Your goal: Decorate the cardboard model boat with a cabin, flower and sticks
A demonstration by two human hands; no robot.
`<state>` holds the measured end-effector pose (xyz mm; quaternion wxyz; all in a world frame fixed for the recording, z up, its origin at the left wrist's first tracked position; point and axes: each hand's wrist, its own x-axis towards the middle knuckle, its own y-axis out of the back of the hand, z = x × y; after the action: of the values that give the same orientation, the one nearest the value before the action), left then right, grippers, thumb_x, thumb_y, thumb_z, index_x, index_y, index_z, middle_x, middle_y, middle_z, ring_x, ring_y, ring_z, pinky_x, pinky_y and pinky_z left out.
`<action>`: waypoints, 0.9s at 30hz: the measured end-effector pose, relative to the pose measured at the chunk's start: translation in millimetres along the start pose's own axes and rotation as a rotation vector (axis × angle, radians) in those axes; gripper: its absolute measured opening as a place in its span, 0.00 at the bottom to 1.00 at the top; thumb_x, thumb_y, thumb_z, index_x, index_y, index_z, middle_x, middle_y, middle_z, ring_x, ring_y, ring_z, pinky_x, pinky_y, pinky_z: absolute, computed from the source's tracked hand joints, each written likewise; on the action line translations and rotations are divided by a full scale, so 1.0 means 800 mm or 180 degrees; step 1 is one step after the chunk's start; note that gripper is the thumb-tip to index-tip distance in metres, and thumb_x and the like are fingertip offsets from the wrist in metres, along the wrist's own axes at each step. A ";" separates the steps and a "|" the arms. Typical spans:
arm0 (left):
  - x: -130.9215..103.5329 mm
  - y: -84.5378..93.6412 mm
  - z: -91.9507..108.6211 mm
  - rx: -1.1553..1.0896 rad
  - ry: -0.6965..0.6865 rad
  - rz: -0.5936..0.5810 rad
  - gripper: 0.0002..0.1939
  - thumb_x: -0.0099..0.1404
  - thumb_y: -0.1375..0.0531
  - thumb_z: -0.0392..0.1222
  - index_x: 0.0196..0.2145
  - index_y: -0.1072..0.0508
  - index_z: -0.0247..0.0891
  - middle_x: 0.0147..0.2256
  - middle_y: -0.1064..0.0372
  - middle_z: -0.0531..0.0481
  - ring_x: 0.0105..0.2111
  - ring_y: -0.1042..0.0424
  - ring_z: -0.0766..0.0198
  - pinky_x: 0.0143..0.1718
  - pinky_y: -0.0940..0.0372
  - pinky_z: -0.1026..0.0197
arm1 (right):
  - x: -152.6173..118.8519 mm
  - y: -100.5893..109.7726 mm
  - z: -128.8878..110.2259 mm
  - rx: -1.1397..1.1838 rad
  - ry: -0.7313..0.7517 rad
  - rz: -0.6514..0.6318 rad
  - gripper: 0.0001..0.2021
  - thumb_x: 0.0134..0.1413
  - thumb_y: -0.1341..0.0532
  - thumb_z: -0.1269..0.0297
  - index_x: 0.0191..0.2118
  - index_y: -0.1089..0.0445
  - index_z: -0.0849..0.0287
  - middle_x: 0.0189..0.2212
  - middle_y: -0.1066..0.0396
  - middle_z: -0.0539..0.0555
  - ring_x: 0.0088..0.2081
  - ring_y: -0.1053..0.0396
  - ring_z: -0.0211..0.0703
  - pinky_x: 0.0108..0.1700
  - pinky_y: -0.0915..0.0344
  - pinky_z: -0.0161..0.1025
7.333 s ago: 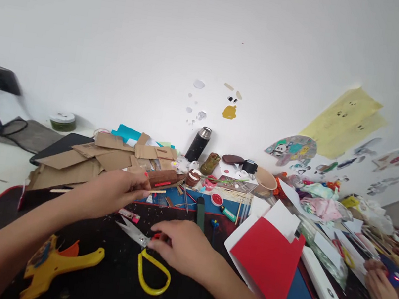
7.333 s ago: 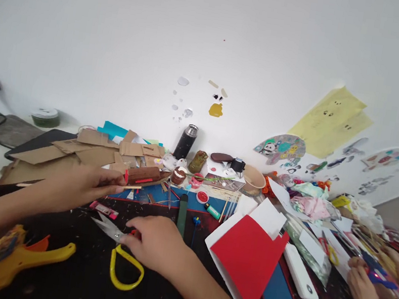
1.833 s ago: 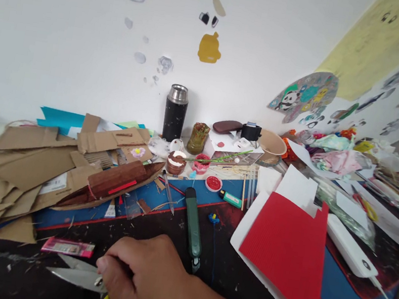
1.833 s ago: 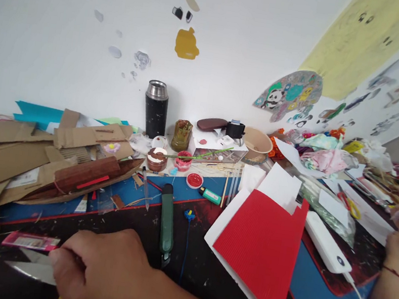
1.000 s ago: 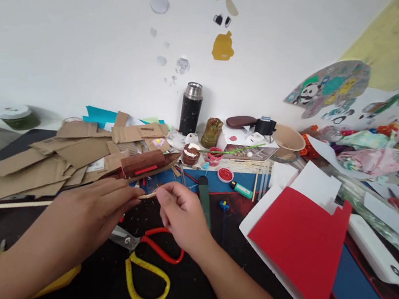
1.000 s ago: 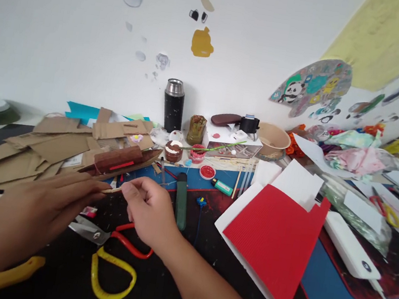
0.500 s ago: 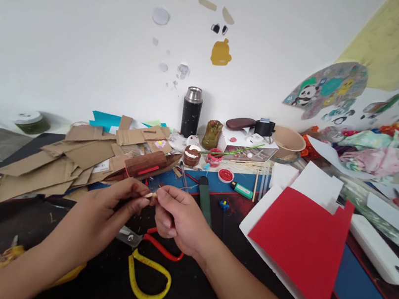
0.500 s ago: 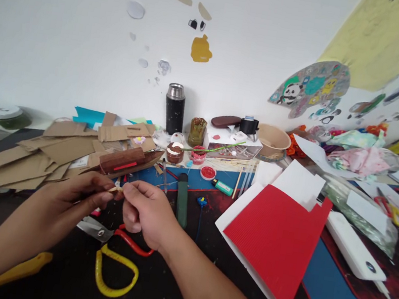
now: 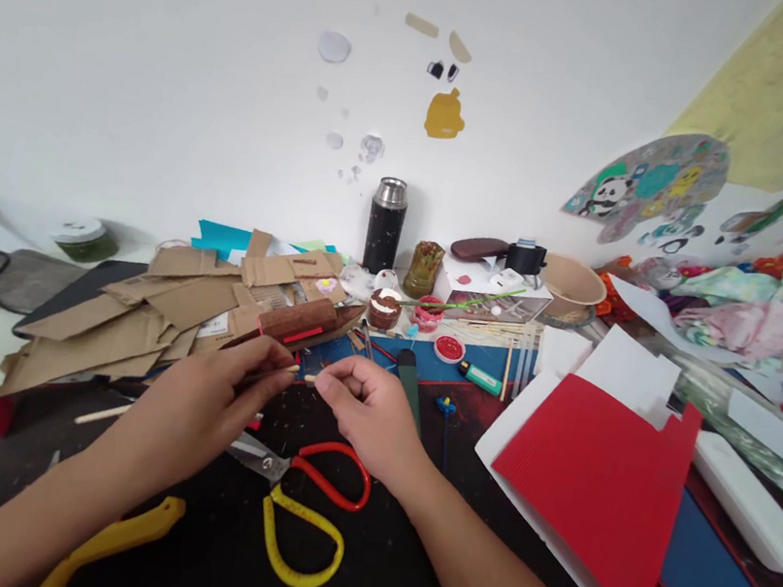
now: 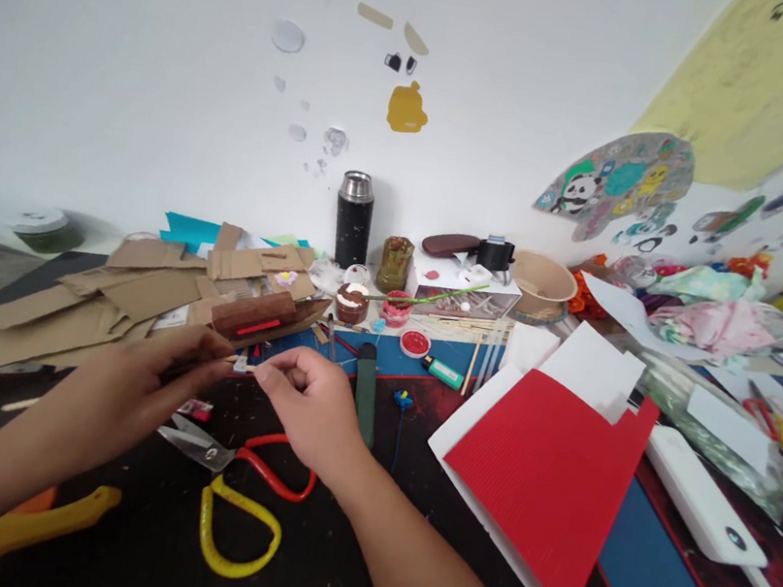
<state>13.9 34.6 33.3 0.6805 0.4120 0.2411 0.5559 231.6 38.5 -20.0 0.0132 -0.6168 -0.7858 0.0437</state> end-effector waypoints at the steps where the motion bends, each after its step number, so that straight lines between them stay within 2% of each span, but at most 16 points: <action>1: 0.000 0.001 0.001 -0.0208 0.0045 0.0004 0.21 0.75 0.43 0.64 0.42 0.21 0.46 0.33 0.17 0.50 0.31 0.20 0.52 0.33 0.32 0.57 | 0.000 0.000 0.001 -0.0026 -0.0010 -0.0014 0.15 0.64 0.27 0.49 0.39 0.24 0.55 0.24 0.37 0.43 0.24 0.43 0.36 0.27 0.49 0.36; 3: 0.000 0.002 0.002 -0.0440 0.0040 -0.0032 0.22 0.73 0.39 0.66 0.43 0.20 0.46 0.33 0.17 0.51 0.31 0.21 0.53 0.32 0.32 0.58 | -0.001 -0.001 0.003 -0.0057 -0.0020 -0.0030 0.14 0.64 0.28 0.51 0.40 0.24 0.56 0.24 0.37 0.43 0.25 0.44 0.36 0.28 0.49 0.35; 5: 0.000 0.000 0.000 -0.0447 -0.0068 -0.0064 0.19 0.72 0.37 0.63 0.44 0.19 0.46 0.33 0.18 0.52 0.30 0.22 0.55 0.32 0.33 0.58 | -0.001 -0.003 0.004 -0.0026 -0.0006 -0.0065 0.13 0.64 0.29 0.51 0.40 0.24 0.56 0.24 0.37 0.43 0.25 0.44 0.36 0.28 0.50 0.35; 7: 0.000 -0.003 -0.003 -0.0351 -0.0287 -0.0062 0.16 0.74 0.39 0.58 0.41 0.19 0.45 0.32 0.19 0.52 0.31 0.22 0.56 0.33 0.33 0.59 | -0.001 -0.004 0.005 0.0019 0.0014 -0.0145 0.14 0.64 0.29 0.50 0.40 0.25 0.55 0.24 0.36 0.43 0.25 0.44 0.36 0.28 0.49 0.35; 10: 0.000 -0.005 -0.006 -0.0136 -0.0641 -0.0042 0.17 0.78 0.43 0.53 0.35 0.22 0.44 0.31 0.22 0.52 0.31 0.23 0.58 0.34 0.35 0.59 | -0.002 -0.006 0.005 0.0048 -0.0007 -0.0269 0.15 0.65 0.30 0.48 0.38 0.26 0.55 0.22 0.39 0.42 0.23 0.45 0.36 0.27 0.48 0.36; 14: -0.001 -0.003 -0.003 0.0009 -0.0887 -0.0228 0.17 0.80 0.46 0.48 0.37 0.22 0.43 0.32 0.20 0.50 0.31 0.21 0.58 0.34 0.37 0.60 | -0.003 -0.007 0.007 0.0189 -0.0101 -0.0330 0.20 0.64 0.29 0.42 0.35 0.28 0.54 0.19 0.43 0.40 0.21 0.48 0.34 0.25 0.51 0.35; 21: -0.001 -0.003 0.008 -0.0507 -0.0617 -0.0771 0.23 0.80 0.47 0.55 0.29 0.30 0.43 0.24 0.34 0.56 0.23 0.35 0.64 0.26 0.42 0.63 | -0.004 -0.011 -0.001 0.0669 -0.0326 -0.0548 0.28 0.61 0.29 0.32 0.31 0.34 0.53 0.14 0.47 0.37 0.16 0.53 0.32 0.20 0.55 0.35; 24: -0.001 -0.006 0.010 -0.0607 -0.0454 -0.0817 0.24 0.79 0.46 0.58 0.28 0.29 0.42 0.23 0.35 0.56 0.24 0.37 0.64 0.25 0.44 0.63 | -0.003 -0.011 -0.004 0.0809 -0.0367 -0.0603 0.29 0.60 0.29 0.32 0.30 0.34 0.53 0.14 0.45 0.37 0.15 0.53 0.31 0.19 0.55 0.35; 27: 0.000 -0.007 0.009 -0.0734 -0.0210 -0.0736 0.27 0.78 0.46 0.63 0.28 0.28 0.42 0.24 0.36 0.55 0.24 0.37 0.63 0.26 0.43 0.63 | -0.003 -0.009 -0.004 0.0826 -0.0323 -0.0553 0.28 0.64 0.31 0.33 0.32 0.30 0.54 0.14 0.41 0.39 0.15 0.52 0.31 0.19 0.55 0.35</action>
<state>22.3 32.1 32.6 0.7902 0.3187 0.1990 0.4841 225.2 34.8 -15.8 0.0568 -0.5366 -0.8236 0.1747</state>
